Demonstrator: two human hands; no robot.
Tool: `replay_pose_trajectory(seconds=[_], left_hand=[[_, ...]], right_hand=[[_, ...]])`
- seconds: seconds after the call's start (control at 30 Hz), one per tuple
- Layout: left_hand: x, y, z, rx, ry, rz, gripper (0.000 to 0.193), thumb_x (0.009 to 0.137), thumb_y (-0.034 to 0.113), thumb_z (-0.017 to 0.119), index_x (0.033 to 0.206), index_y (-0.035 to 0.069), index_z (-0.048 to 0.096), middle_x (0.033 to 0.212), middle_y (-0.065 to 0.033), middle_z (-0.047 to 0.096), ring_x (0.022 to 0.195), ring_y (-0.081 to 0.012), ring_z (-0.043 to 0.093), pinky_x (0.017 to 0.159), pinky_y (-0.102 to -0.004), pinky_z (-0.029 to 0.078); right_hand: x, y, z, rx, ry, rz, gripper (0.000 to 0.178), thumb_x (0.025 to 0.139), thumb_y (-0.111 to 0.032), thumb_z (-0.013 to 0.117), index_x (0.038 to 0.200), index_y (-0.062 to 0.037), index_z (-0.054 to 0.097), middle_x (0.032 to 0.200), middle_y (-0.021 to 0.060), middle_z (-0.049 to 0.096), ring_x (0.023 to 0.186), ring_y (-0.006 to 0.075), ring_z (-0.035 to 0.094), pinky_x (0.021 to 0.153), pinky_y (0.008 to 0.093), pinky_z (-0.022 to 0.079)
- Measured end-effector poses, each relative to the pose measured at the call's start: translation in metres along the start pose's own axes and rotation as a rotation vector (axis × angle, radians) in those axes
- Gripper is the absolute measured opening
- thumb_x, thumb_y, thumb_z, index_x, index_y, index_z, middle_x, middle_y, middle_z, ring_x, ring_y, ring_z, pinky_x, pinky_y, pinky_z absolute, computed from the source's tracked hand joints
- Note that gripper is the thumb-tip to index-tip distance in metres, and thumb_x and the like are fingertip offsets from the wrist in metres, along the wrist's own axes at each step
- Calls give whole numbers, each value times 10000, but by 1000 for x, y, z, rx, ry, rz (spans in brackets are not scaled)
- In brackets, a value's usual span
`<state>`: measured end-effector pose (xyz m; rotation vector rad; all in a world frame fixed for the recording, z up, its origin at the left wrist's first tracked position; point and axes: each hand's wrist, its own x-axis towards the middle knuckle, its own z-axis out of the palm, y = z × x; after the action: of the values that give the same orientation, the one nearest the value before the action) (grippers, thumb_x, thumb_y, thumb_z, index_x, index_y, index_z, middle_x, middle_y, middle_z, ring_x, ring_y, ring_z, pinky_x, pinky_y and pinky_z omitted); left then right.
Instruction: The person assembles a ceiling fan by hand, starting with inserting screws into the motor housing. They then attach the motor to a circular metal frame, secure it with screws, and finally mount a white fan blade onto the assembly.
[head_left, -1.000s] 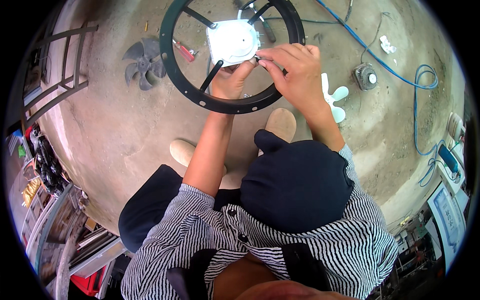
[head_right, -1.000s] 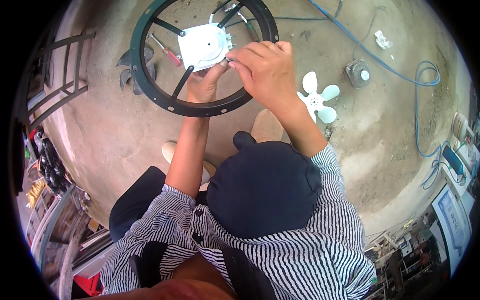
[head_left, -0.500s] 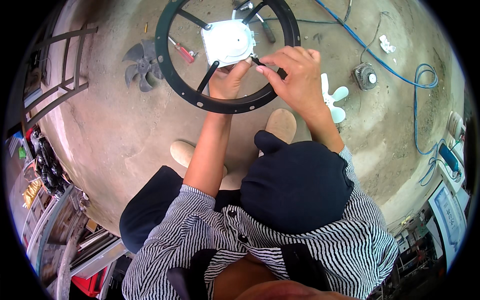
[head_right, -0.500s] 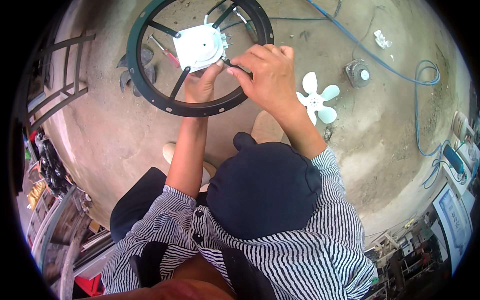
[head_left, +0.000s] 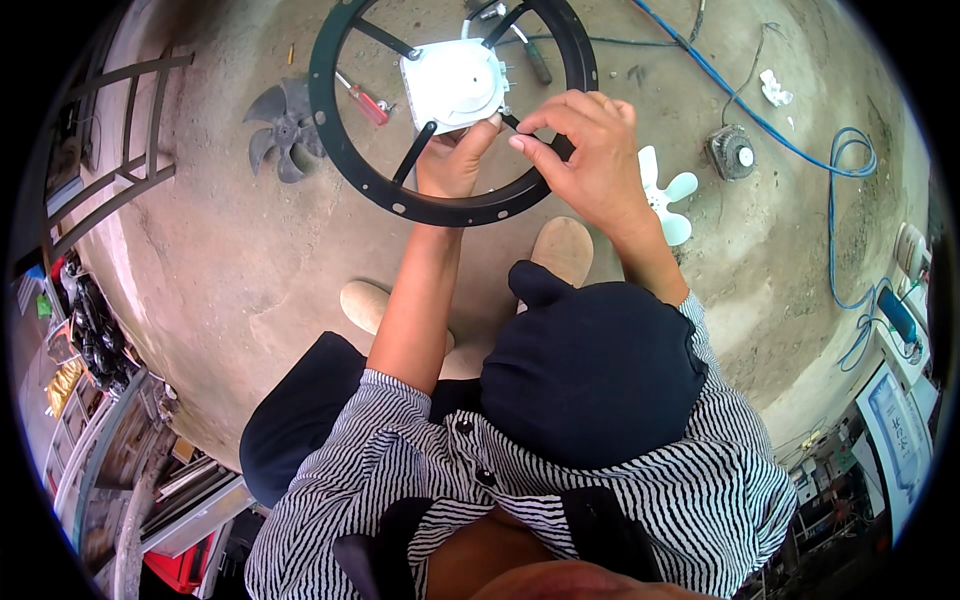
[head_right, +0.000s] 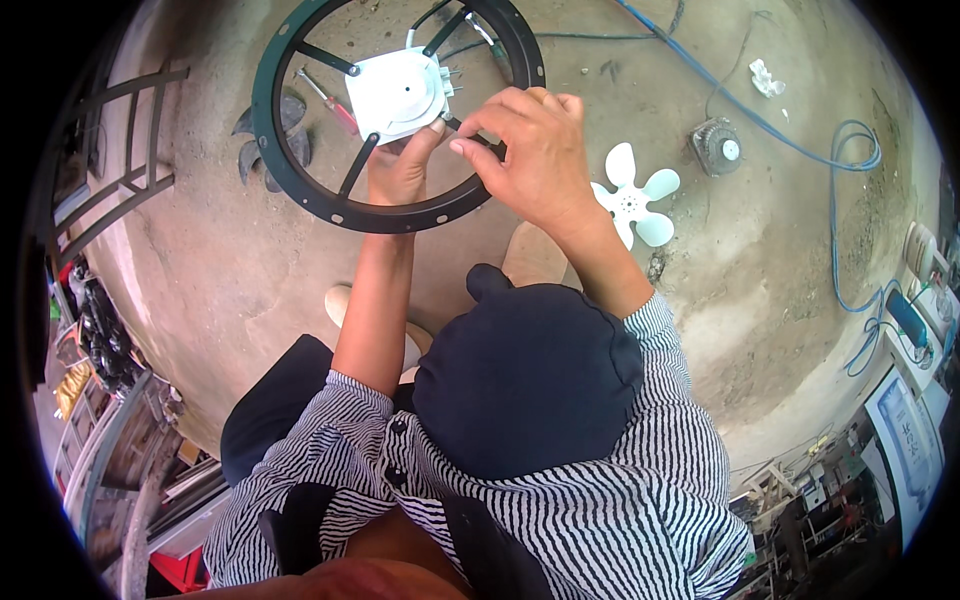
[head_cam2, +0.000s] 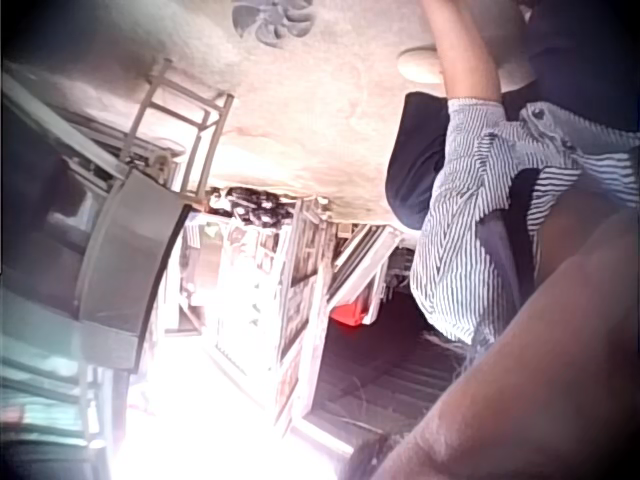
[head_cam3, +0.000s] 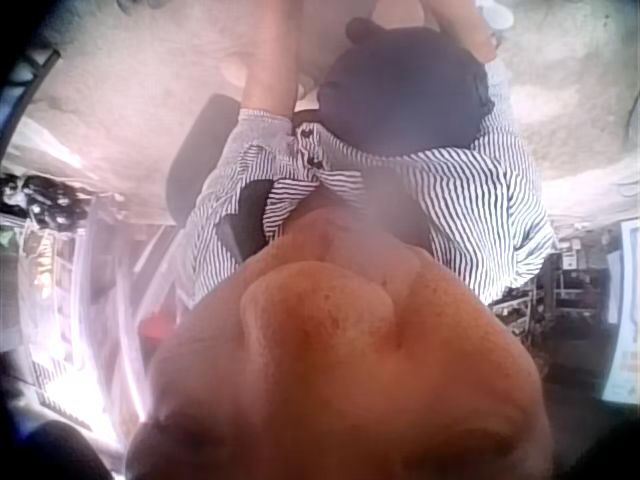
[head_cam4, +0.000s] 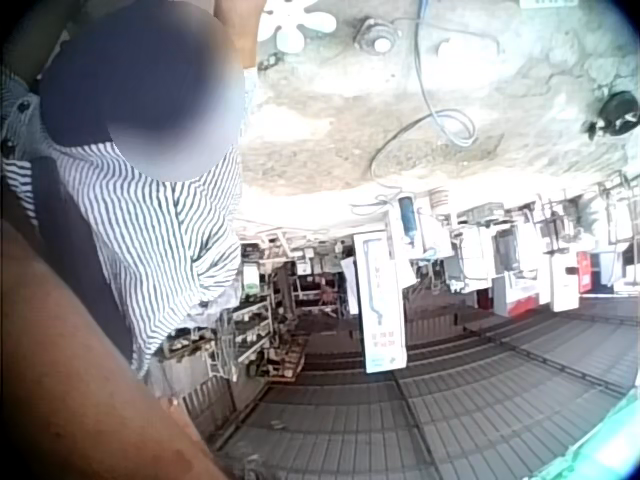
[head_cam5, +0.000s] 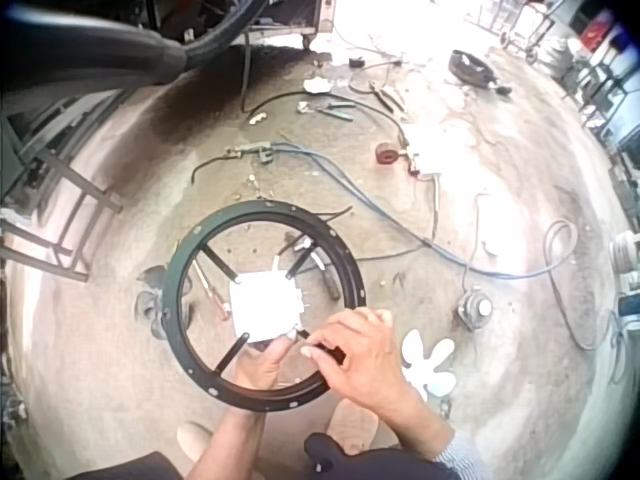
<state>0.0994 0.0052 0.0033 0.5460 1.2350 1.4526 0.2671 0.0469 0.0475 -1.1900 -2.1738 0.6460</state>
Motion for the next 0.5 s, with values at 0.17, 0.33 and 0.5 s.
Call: replay_pose_trajectory(seconds=[0.17,0.33,0.5], left_hand=[[-1,2,1,9,-10,0,342,867,18,726,1197,6,636,1082,-54,698,981,-151,662,876,-307,520],[0,0,-1,22,-8,4,364,867,17,725,1217,6,627,1115,-57,690,1019,-155,654,902,-312,511],[0,0,-2,23,1,-19,380,869,16,725,1234,7,620,1133,-55,684,1039,-154,648,917,-312,504]], right_hand=[[0,-1,1,15,14,18,228,781,-248,806,993,-183,754,900,-52,671,876,184,605,846,375,348],[1,-5,1,38,33,55,229,787,-252,803,997,-176,752,925,-47,683,880,183,606,852,375,348],[-2,-1,2,24,22,37,237,790,-259,800,1004,-170,751,955,-42,695,880,185,606,853,375,349]])
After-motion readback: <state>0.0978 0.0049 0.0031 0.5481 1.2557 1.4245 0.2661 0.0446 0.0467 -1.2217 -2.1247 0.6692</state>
